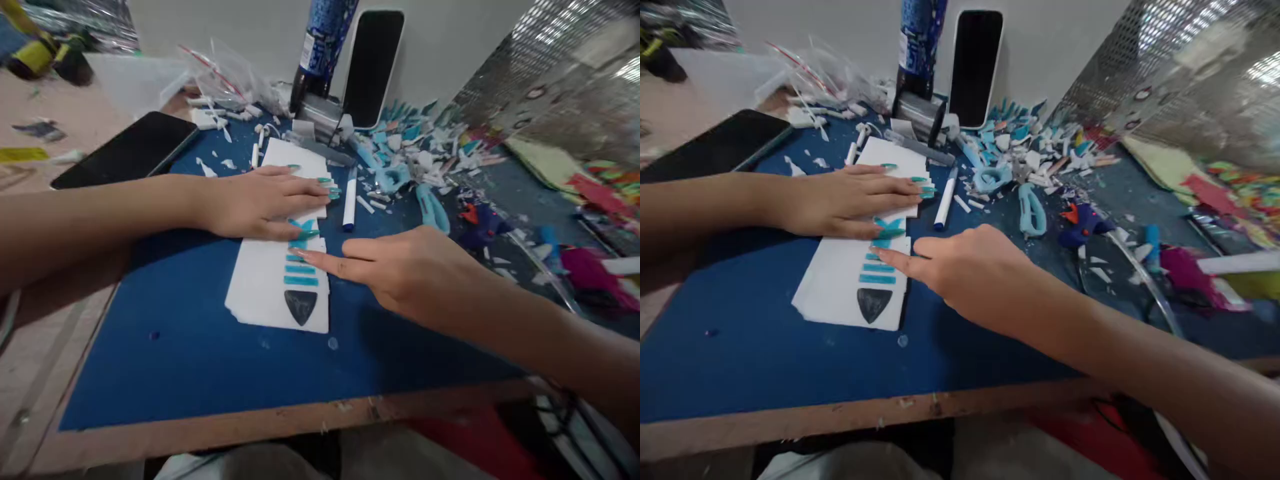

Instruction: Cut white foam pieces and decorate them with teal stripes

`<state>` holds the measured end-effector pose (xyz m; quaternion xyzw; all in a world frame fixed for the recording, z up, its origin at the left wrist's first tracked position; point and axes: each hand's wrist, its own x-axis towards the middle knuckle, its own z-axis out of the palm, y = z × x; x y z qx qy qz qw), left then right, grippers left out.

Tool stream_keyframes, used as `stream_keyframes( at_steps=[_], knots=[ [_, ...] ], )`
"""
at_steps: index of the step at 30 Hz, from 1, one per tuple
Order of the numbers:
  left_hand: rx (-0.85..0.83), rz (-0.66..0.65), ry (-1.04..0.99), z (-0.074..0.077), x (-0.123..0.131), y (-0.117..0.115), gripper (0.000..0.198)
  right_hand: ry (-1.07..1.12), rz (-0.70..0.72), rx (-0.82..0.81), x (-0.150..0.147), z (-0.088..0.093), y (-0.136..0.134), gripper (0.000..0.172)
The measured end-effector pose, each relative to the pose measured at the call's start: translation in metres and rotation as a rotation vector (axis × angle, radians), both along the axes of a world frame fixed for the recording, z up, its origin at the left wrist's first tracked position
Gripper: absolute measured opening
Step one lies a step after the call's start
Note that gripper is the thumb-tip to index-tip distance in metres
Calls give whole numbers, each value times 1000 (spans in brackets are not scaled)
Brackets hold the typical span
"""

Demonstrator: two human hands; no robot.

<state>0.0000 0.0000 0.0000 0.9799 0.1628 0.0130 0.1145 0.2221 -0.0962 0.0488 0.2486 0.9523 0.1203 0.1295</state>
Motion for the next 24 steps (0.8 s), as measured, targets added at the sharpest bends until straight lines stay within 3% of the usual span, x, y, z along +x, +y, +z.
stream_keyframes(
  at_steps=[12,17,20,24],
  knots=[
    [-34,37,13,1,0,-1,61,14,-73,-59,17,3,-3,75],
    [-5,18,-1,1,0,0,60,104,-75,-83,29,6,-2,67],
    [6,3,-9,0,-1,0,61,263,-109,-18,35,11,-4,61],
    [22,11,-9,0,0,0,62,175,-94,44,28,7,-7,63]
  ],
)
